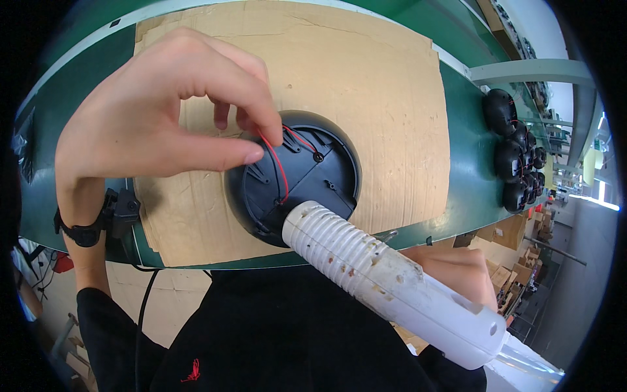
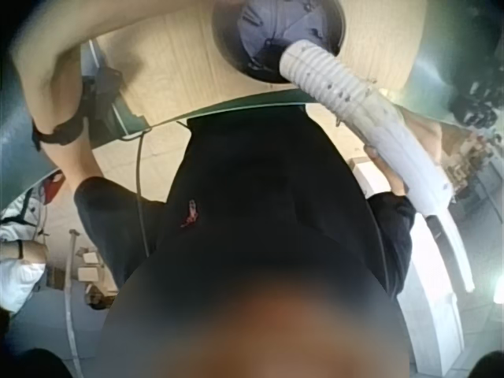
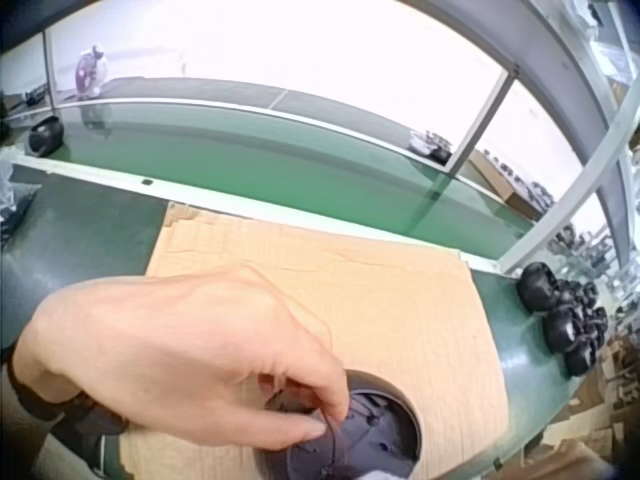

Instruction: Applying hot glue to secure wires inside black plastic housings on an assembly line.

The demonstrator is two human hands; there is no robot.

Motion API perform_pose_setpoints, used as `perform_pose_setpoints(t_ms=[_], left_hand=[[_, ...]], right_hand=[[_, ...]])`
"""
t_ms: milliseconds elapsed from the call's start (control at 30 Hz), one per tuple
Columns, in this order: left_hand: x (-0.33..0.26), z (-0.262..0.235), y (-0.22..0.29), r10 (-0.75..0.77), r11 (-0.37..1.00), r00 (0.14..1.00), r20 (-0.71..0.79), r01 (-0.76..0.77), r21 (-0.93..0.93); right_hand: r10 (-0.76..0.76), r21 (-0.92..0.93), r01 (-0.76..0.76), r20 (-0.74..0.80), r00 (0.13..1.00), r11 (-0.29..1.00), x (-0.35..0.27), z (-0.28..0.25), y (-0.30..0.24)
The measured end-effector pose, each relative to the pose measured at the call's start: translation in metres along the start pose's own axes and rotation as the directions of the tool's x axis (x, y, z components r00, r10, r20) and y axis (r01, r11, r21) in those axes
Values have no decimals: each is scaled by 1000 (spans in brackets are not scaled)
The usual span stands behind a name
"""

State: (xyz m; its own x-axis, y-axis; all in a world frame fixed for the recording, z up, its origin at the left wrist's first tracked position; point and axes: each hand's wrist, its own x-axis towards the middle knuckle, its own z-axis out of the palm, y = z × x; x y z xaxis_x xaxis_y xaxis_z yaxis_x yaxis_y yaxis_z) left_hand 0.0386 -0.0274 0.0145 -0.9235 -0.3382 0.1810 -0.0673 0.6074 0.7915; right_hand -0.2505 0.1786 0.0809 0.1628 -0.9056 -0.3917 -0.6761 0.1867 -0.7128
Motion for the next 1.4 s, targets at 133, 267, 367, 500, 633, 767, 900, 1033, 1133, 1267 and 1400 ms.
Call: perform_pose_setpoints(t_ms=[133,267,367,500,633,767,900,1033,1133,1267,1400], left_hand=[[-9,6,-9,53,998,997,52,-54,19],[-12,18,-6,92,991,991,100,-100,87],[-6,21,10,-137,989,970,203,123,80],[-6,31,5,-120,977,980,159,88,196],[-14,39,-6,-24,977,998,51,12,213],[-14,41,-2,-20,975,999,30,13,221],[-11,45,-6,1,982,1000,31,-7,191],[-7,41,-2,-25,981,998,52,15,191],[-2,36,-5,-67,984,993,95,50,173],[-7,24,-4,-168,975,974,155,140,175],[-3,25,-8,37,975,996,78,-53,215]], right_hand=[[-77,-76,67,-143,987,995,-9,19,10],[-94,-80,84,-123,988,993,-9,24,15],[-132,-52,125,-168,977,991,-13,33,26],[-233,13,248,-299,925,969,-22,37,39],[-325,68,377,-383,865,924,-23,37,41],[-254,43,272,-240,937,961,-21,35,26],[-162,-5,163,-108,981,987,-18,33,16],[-217,-7,217,-58,974,976,-17,32,21],[-251,-12,251,-30,967,968,-13,30,27],[-190,6,192,-100,977,981,-19,47,29],[-349,87,349,-25,937,933,29,54,29]])
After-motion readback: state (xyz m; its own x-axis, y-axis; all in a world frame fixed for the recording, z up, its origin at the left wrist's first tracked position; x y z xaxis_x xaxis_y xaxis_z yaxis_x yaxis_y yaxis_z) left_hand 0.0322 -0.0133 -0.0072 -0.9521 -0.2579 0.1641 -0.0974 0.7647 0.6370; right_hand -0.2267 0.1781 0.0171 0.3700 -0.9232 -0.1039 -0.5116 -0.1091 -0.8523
